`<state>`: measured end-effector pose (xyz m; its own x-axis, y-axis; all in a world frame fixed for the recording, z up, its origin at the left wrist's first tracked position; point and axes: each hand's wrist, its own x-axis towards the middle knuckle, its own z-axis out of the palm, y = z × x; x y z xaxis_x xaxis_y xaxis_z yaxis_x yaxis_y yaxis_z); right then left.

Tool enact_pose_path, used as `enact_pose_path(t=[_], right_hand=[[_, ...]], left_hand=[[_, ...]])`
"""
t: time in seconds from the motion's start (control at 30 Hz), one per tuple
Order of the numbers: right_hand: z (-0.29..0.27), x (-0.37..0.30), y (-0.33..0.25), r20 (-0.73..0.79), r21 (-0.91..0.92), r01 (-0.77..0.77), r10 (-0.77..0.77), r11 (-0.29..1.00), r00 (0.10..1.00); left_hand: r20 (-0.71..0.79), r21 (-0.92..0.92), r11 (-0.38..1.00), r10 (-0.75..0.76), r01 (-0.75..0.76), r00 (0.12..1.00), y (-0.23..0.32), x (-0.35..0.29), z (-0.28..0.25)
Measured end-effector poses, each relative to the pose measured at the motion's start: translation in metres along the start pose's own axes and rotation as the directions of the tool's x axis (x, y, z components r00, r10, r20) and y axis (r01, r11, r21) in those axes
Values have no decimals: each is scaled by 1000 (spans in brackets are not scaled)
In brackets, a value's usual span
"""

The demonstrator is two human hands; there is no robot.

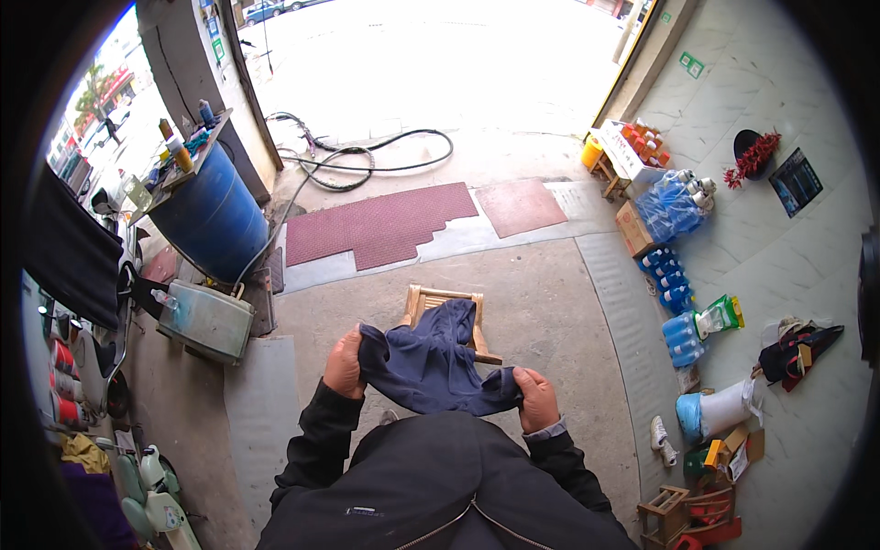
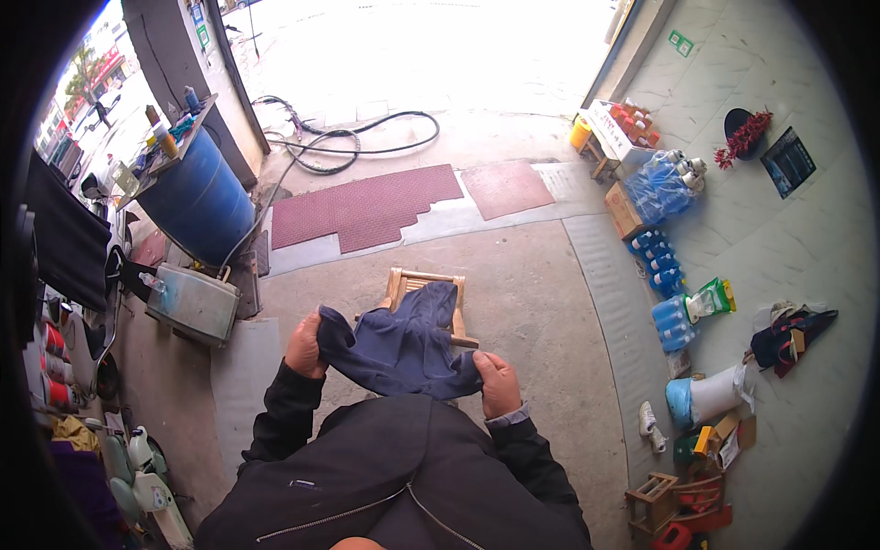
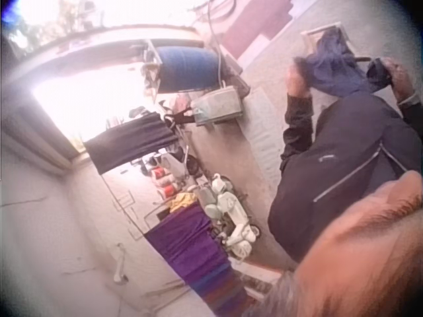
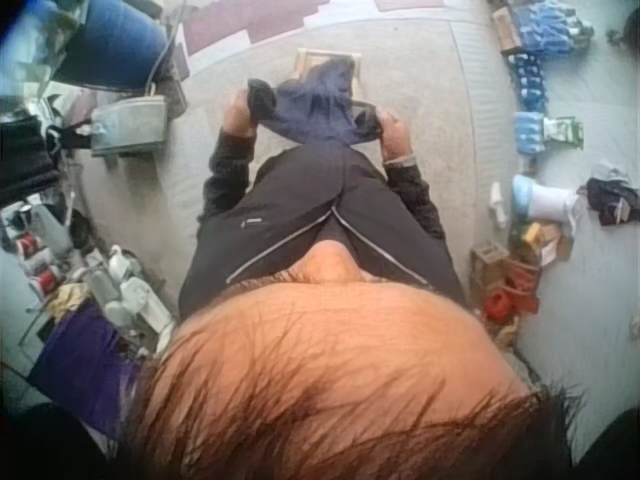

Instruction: The person folds a dark blue garment by hand, repeatedly aligning edges and creasing sections. They turn the item over and smooth it, then place the folded piece on a small wooden stool.

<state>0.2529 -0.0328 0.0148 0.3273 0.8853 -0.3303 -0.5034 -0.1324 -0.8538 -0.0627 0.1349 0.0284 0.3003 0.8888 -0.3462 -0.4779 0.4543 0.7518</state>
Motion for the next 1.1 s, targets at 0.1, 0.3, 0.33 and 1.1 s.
enact_pose_path(t=[0.1,0.3,0.33,1.1], right_hand=[[3,-2,10,11,-45,-37,37,998,999],[32,0,12,59,191,-38,28,981,998],[38,2,13,29,215,-99,95,972,995],[44,-2,29,222,247,-247,193,937,956]], left_hand=[[58,-13,1000,7,-7,998,-14,5,4],[169,203,979,-29,-6,985,-46,10,21],[168,216,976,-56,19,984,-56,10,27],[274,452,892,-136,-3,952,-110,-4,50]])
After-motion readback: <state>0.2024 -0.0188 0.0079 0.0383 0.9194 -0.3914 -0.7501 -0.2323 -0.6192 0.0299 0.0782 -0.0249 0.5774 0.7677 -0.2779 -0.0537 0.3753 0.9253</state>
